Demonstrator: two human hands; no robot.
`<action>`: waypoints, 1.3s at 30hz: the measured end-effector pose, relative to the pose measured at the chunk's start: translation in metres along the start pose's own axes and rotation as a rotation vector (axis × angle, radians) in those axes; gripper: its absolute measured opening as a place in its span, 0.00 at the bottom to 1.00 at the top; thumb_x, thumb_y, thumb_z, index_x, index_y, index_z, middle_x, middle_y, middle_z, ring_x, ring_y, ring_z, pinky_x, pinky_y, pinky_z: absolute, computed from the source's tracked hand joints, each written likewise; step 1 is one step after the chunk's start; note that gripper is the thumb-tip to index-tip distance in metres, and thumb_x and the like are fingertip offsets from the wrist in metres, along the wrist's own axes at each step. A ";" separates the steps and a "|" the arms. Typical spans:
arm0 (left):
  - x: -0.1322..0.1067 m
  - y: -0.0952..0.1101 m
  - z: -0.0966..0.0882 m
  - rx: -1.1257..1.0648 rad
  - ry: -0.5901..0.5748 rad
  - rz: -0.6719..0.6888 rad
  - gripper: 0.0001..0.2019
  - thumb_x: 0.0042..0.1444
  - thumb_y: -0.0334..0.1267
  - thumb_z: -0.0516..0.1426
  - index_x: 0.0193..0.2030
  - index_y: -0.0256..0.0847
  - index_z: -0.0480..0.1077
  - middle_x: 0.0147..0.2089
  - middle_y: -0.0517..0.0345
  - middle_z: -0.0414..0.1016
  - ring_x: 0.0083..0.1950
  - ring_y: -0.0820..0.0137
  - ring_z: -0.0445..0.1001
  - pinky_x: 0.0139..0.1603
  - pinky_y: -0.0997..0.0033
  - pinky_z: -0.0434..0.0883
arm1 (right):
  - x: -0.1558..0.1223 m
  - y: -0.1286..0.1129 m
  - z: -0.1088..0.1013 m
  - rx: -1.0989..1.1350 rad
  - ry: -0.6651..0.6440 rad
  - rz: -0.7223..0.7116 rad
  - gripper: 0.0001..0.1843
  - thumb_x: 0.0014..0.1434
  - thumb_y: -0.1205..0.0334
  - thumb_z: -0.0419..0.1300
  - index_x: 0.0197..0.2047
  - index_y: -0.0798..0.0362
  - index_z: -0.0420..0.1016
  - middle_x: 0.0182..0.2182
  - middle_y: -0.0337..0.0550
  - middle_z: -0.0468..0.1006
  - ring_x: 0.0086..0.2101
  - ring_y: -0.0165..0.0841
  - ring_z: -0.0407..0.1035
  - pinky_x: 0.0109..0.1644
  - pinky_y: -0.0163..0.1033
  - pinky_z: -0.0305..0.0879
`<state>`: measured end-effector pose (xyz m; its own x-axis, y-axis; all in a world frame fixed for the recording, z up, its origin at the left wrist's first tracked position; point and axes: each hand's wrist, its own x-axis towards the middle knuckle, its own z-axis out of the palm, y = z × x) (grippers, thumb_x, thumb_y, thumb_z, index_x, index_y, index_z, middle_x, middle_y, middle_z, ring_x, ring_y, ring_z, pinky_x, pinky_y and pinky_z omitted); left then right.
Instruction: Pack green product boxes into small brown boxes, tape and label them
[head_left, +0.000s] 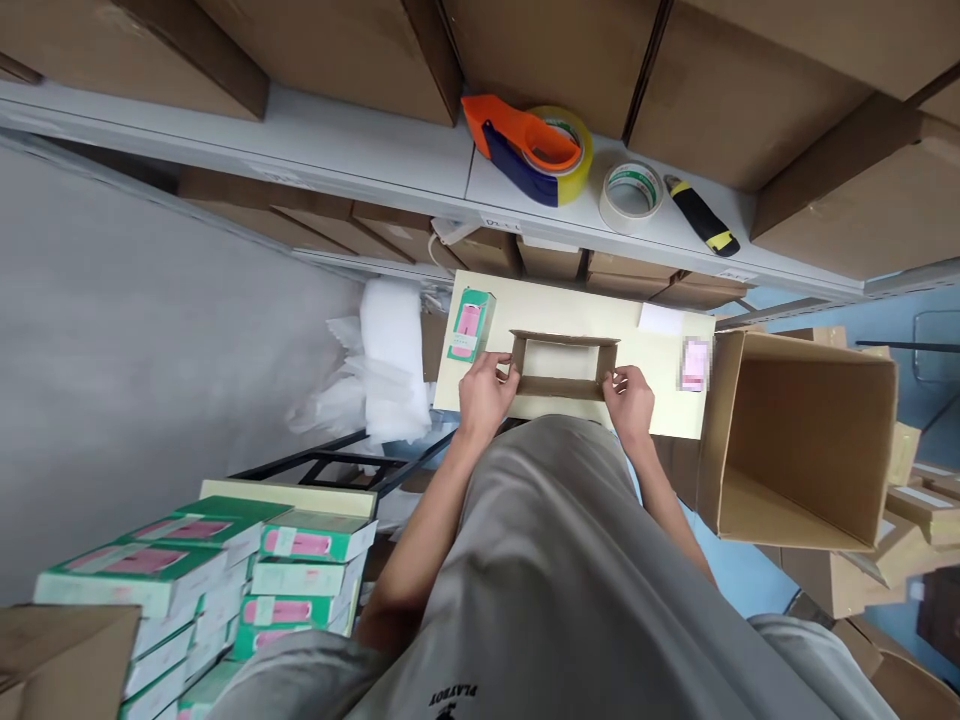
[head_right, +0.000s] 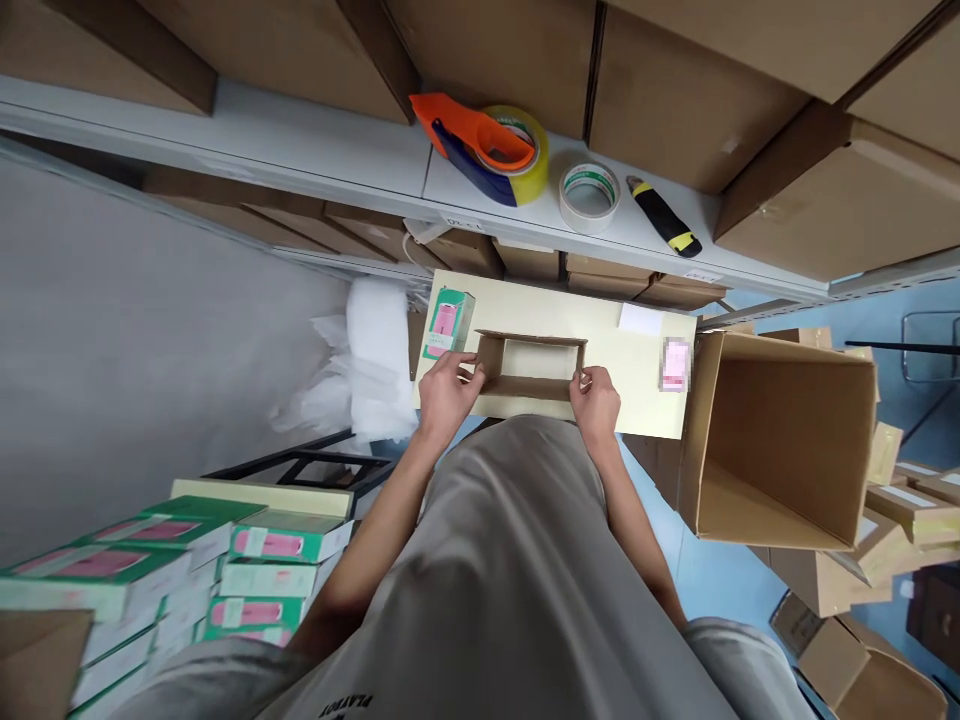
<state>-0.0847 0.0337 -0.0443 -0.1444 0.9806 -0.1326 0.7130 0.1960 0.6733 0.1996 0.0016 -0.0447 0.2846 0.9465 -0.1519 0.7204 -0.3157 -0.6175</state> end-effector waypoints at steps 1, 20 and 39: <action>0.002 0.000 0.000 0.003 -0.021 0.005 0.08 0.69 0.38 0.63 0.52 0.45 0.81 0.54 0.50 0.86 0.39 0.60 0.85 0.49 0.59 0.79 | -0.001 -0.002 0.004 -0.010 -0.011 0.009 0.17 0.76 0.44 0.58 0.48 0.48 0.78 0.39 0.45 0.84 0.32 0.38 0.78 0.40 0.43 0.72; 0.002 -0.019 0.011 -0.104 -0.266 0.146 0.29 0.76 0.54 0.59 0.77 0.41 0.71 0.70 0.38 0.81 0.66 0.45 0.82 0.73 0.46 0.76 | 0.002 0.021 0.008 0.027 -0.246 -0.242 0.23 0.80 0.44 0.59 0.64 0.48 0.84 0.58 0.57 0.86 0.59 0.53 0.79 0.69 0.63 0.78; 0.025 -0.034 0.019 -0.183 -0.189 0.171 0.08 0.75 0.43 0.61 0.49 0.46 0.80 0.59 0.46 0.79 0.63 0.53 0.80 0.71 0.53 0.77 | 0.011 0.027 0.026 -0.038 -0.091 -0.214 0.21 0.80 0.49 0.57 0.64 0.49 0.82 0.74 0.61 0.74 0.70 0.54 0.72 0.73 0.65 0.76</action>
<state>-0.0992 0.0519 -0.0844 0.1094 0.9857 -0.1281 0.5783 0.0417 0.8147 0.2054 0.0049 -0.0835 0.0655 0.9937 -0.0906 0.7822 -0.1075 -0.6137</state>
